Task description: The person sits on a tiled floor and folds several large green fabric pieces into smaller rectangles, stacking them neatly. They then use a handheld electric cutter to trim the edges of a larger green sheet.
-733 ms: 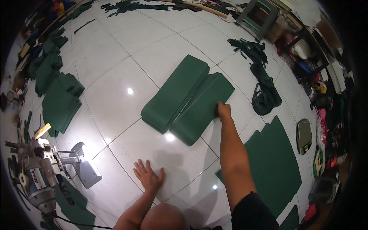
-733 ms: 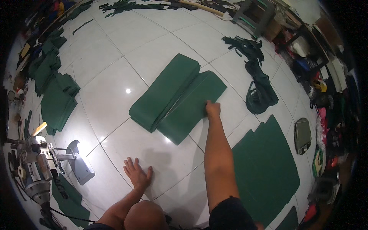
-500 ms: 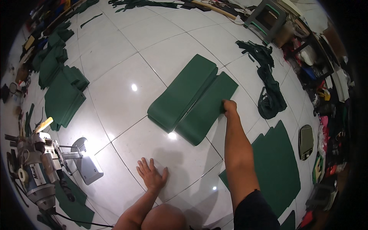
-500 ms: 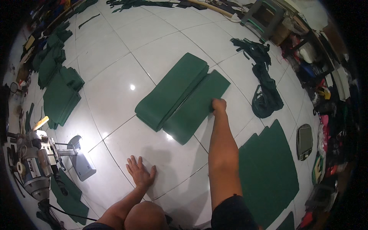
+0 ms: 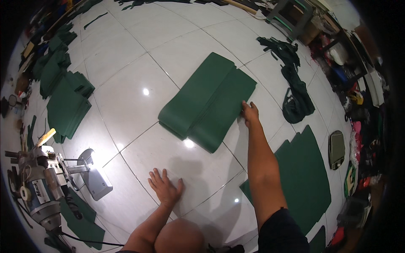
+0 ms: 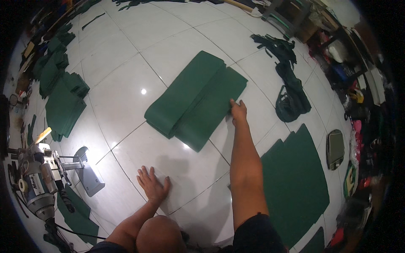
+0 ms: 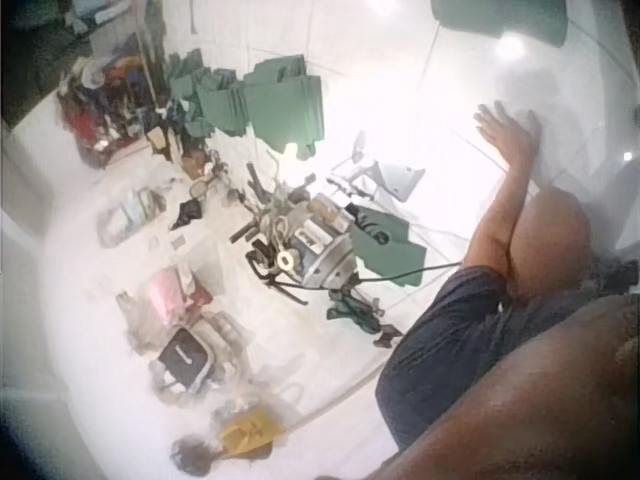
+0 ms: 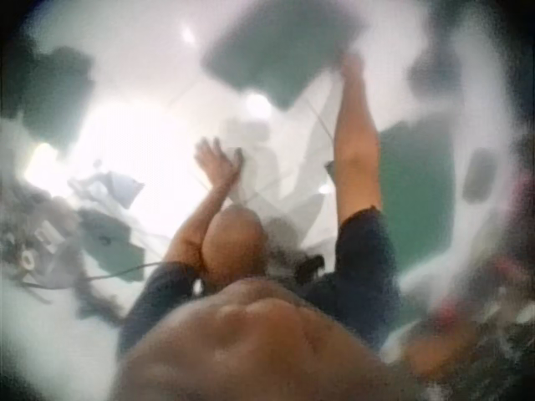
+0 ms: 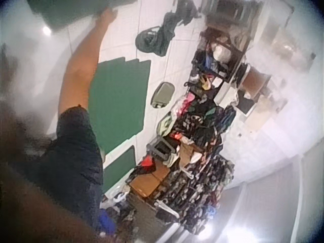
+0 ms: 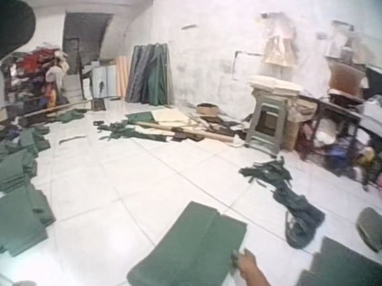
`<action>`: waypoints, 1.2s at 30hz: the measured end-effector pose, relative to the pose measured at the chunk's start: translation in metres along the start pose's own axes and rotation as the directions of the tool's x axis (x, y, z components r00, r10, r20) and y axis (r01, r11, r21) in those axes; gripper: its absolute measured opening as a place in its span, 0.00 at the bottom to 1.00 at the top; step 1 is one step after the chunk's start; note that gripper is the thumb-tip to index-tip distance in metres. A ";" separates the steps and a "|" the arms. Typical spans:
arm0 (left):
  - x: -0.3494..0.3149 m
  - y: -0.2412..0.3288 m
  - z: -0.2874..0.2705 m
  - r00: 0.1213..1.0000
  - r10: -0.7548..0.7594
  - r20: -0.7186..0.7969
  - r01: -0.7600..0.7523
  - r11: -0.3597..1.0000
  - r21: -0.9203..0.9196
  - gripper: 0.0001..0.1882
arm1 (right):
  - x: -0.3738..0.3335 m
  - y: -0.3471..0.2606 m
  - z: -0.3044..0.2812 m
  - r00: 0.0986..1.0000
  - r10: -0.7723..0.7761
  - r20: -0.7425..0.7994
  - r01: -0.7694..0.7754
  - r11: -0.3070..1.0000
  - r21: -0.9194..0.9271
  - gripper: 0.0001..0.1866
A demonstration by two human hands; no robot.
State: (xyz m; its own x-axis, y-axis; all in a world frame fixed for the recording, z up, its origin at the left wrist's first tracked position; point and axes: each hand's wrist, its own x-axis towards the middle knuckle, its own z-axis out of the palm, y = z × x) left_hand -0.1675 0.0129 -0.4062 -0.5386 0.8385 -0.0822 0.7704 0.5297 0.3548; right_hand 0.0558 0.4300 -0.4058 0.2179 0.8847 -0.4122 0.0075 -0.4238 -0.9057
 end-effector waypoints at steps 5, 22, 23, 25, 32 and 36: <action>0.003 0.000 -0.002 0.998 -0.044 0.054 0.043 0.999 0.016 0.45 | -0.070 0.014 -0.059 0.921 -0.387 0.050 0.351 0.764 -0.542 0.18; -0.007 -0.070 -0.023 0.945 0.277 0.173 -0.231 0.942 -0.244 0.23 | -0.436 -0.028 -0.335 0.825 -0.376 0.421 0.562 0.480 -0.673 0.19; -0.026 -0.095 -0.043 0.918 0.353 0.180 -0.331 0.933 -0.141 0.20 | -0.427 -0.033 -0.342 0.843 -0.287 0.456 0.536 0.526 -0.660 0.19; -0.044 -0.167 -0.030 0.931 0.224 0.290 -0.221 0.974 -0.041 0.18 | -0.411 -0.039 -0.360 0.859 -0.175 0.481 0.481 0.599 -0.641 0.19; -0.043 -0.056 -0.090 0.924 0.002 0.382 -0.074 0.982 0.172 0.18 | -0.364 -0.035 -0.396 0.873 -0.211 0.440 0.445 0.714 -0.541 0.20; 0.022 0.010 -0.165 0.957 0.084 0.277 -0.111 0.991 0.080 0.18 | -0.336 -0.019 -0.387 0.874 -0.261 0.410 0.436 0.793 -0.425 0.20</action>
State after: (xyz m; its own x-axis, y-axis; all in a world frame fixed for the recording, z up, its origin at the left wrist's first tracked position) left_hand -0.2277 0.0158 -0.2510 -0.3559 0.8827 -0.3070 0.8501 0.4422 0.2859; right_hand 0.3598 0.0659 -0.2124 -0.2113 0.9636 -0.1640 0.5160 -0.0325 -0.8560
